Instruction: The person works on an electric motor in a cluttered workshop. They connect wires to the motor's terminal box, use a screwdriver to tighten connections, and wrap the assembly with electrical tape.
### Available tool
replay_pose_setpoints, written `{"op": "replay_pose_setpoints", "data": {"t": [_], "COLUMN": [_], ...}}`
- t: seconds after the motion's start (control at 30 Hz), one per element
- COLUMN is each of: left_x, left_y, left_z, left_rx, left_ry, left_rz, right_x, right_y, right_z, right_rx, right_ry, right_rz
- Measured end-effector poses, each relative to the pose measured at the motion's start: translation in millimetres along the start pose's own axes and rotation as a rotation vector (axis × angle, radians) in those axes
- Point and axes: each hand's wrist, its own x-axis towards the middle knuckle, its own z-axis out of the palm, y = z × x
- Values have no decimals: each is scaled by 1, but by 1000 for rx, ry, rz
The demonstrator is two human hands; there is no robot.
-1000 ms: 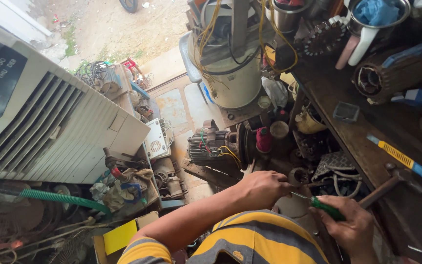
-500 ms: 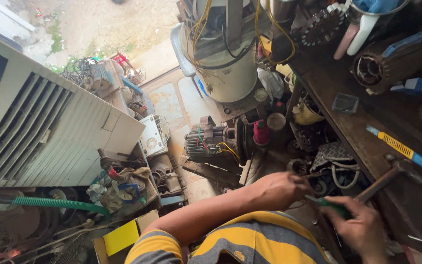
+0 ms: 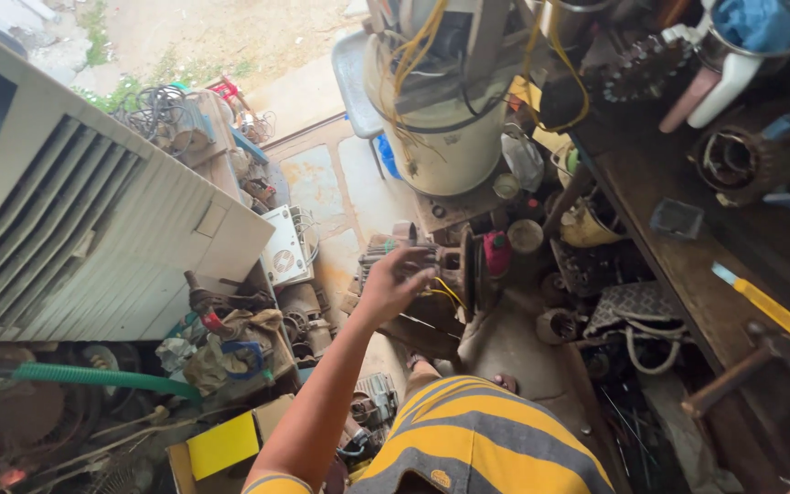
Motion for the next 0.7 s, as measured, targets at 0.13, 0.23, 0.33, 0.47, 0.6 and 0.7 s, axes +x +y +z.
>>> {"op": "replay_pose_setpoints", "data": {"t": [0.13,0.23,0.33,0.47,0.6,0.7], "left_x": [28,52,76,119,155,174], "left_y": [-74,-131,-176,-203,-201,-198], "left_z": [-27,-42,-51,-50,-39,-27], "left_rx": [-96,-23,16,371,303,422], "left_ry": [78,111,88,-36,-170,-342], "left_rz": [-298,-314,-310,-475,-595,-658], "right_x": [-24,-42,-62,-90,-119,-136], "right_y": [-31,-57,-83,-107,-122,-126], "right_z": [14,27,45,69,103,124], "right_rx": [-2,10,31,90,195,309], "right_ry": [-9,13,49,113,194,261], "right_rz": [4,-23,-62,-141,-289,-509]}}
